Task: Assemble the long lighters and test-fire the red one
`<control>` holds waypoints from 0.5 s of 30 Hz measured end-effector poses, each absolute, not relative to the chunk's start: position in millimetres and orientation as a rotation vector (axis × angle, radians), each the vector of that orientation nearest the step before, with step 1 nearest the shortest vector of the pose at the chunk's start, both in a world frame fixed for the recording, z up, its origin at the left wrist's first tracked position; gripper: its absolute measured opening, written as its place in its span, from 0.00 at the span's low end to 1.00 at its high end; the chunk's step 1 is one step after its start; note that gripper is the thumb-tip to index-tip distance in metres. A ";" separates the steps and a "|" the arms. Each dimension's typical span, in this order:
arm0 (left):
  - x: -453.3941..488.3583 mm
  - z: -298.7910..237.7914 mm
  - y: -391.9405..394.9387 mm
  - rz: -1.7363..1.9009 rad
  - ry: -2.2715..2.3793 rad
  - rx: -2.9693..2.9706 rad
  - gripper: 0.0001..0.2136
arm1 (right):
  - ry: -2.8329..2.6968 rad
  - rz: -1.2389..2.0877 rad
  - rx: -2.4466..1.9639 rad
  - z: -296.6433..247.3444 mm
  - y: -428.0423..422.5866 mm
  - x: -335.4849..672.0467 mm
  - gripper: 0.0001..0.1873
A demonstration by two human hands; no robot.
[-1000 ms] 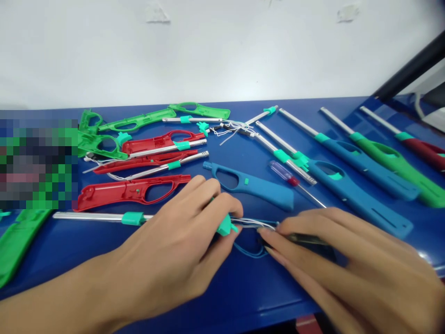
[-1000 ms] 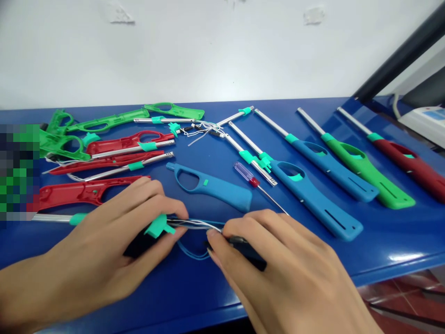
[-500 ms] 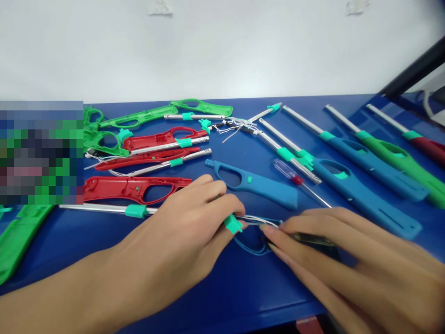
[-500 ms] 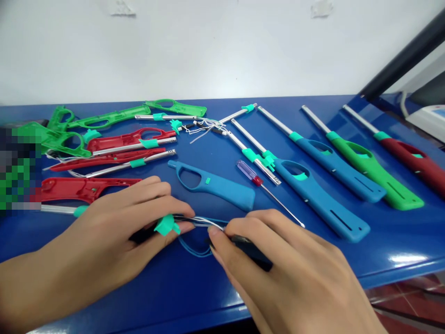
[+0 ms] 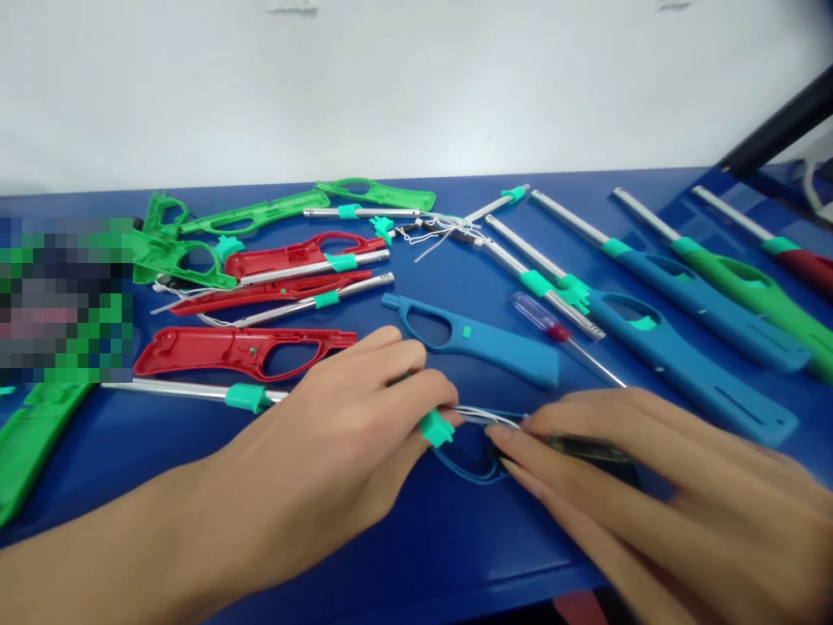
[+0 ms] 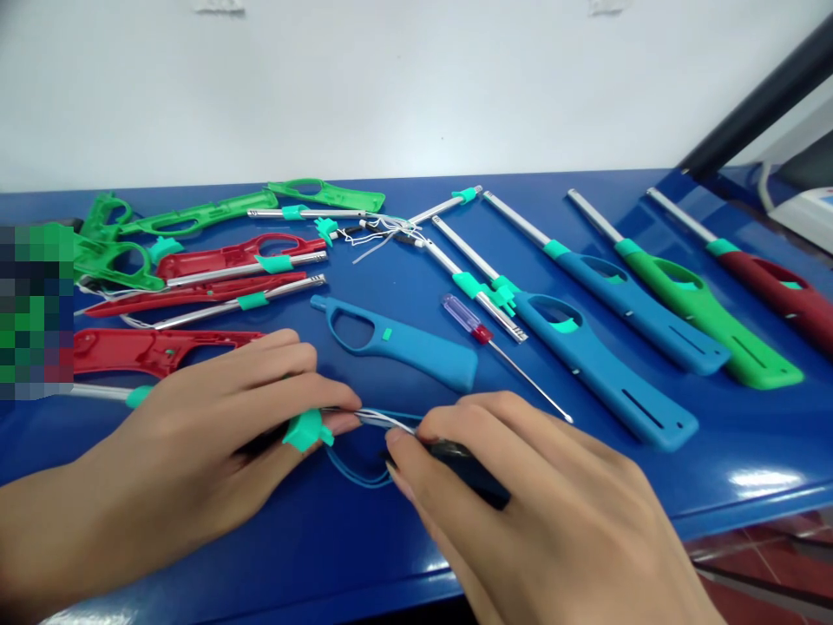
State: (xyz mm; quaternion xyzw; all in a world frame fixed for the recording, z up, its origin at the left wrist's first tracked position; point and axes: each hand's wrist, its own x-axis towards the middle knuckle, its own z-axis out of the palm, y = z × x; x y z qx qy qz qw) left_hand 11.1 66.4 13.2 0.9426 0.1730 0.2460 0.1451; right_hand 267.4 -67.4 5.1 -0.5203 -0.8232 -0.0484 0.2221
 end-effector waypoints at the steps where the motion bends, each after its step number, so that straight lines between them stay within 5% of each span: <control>1: 10.8 13.0 66.6 0.710 0.490 2.710 0.11 | -2.269 -0.140 -1.441 4.5 -68.5 267.4 0.21; 15: 6.5 20.7 66.6 0.652 0.393 2.836 0.16 | -2.251 -0.225 -1.439 4.0 -71.5 264.6 0.21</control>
